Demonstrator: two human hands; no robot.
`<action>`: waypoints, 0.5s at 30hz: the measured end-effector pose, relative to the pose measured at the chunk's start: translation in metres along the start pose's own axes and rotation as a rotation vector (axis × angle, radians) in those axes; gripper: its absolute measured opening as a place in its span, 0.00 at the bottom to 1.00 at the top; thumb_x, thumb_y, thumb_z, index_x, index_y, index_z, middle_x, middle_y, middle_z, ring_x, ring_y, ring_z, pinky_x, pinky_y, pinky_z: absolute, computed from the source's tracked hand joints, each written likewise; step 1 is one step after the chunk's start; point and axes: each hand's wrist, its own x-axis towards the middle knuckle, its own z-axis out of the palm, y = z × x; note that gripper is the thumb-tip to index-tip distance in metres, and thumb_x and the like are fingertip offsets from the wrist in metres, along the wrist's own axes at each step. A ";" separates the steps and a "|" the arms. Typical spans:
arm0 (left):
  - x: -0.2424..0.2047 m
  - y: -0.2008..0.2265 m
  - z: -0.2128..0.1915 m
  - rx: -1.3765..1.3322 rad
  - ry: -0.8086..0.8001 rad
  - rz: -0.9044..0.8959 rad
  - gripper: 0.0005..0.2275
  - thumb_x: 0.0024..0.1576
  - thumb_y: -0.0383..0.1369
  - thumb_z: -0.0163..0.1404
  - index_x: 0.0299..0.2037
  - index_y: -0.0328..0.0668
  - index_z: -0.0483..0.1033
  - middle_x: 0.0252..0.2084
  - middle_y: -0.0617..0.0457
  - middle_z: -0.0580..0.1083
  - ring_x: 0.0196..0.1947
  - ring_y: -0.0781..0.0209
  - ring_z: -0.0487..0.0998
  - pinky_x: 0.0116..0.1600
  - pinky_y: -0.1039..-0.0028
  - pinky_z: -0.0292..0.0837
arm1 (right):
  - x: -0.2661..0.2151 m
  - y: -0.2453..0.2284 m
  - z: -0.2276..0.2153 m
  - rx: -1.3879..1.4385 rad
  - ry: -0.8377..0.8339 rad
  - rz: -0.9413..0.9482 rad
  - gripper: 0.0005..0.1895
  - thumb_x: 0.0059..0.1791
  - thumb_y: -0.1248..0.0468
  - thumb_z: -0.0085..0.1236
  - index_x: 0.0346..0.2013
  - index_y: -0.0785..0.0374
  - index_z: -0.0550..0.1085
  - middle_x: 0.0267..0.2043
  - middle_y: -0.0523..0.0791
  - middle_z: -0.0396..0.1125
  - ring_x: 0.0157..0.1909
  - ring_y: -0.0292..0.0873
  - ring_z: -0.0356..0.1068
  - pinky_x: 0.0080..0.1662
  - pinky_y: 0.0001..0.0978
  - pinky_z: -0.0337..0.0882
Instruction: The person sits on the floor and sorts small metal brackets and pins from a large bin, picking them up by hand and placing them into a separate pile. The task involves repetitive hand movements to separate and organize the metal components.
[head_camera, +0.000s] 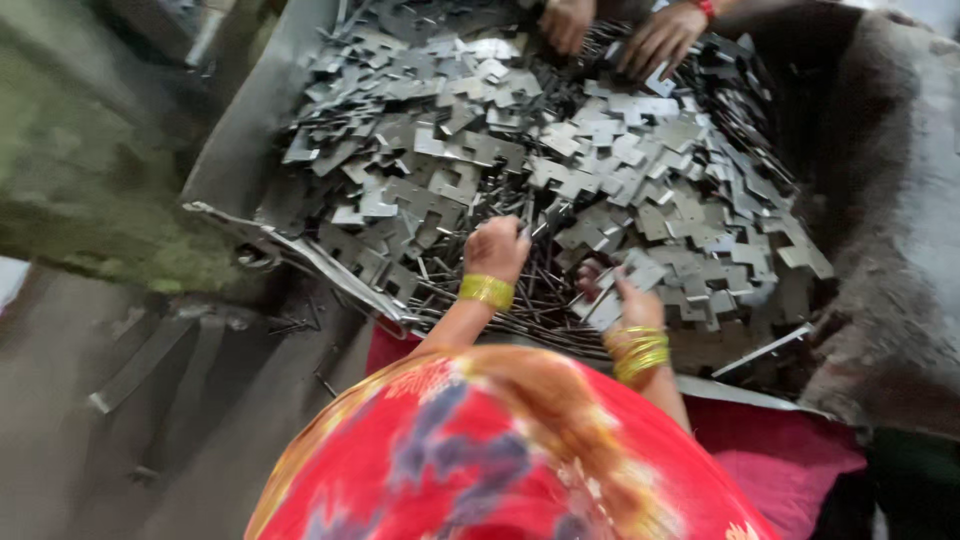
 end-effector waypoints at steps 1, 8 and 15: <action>-0.009 -0.002 -0.023 -0.070 0.008 -0.051 0.06 0.54 0.34 0.56 0.32 0.39 0.82 0.30 0.43 0.79 0.29 0.47 0.81 0.36 0.62 0.75 | 0.007 0.019 0.002 0.008 -0.019 0.078 0.08 0.57 0.68 0.48 0.50 0.65 0.69 0.46 0.57 0.73 0.46 0.58 0.75 0.49 0.53 0.78; -0.065 0.016 -0.074 -1.061 -0.170 -0.654 0.08 0.54 0.29 0.59 0.41 0.34 0.84 0.35 0.45 0.81 0.31 0.54 0.83 0.41 0.63 0.76 | -0.013 0.079 0.037 0.141 -0.188 0.224 0.26 0.56 0.45 0.43 0.54 0.63 0.72 0.48 0.51 0.73 0.45 0.53 0.75 0.48 0.53 0.76; -0.099 0.028 -0.061 -0.588 -0.069 -0.358 0.15 0.50 0.28 0.61 0.45 0.28 0.76 0.40 0.41 0.78 0.41 0.45 0.80 0.46 0.62 0.74 | -0.037 0.075 0.076 -0.119 -0.224 0.241 0.21 0.50 0.53 0.56 0.53 0.60 0.69 0.52 0.54 0.74 0.48 0.56 0.74 0.49 0.55 0.75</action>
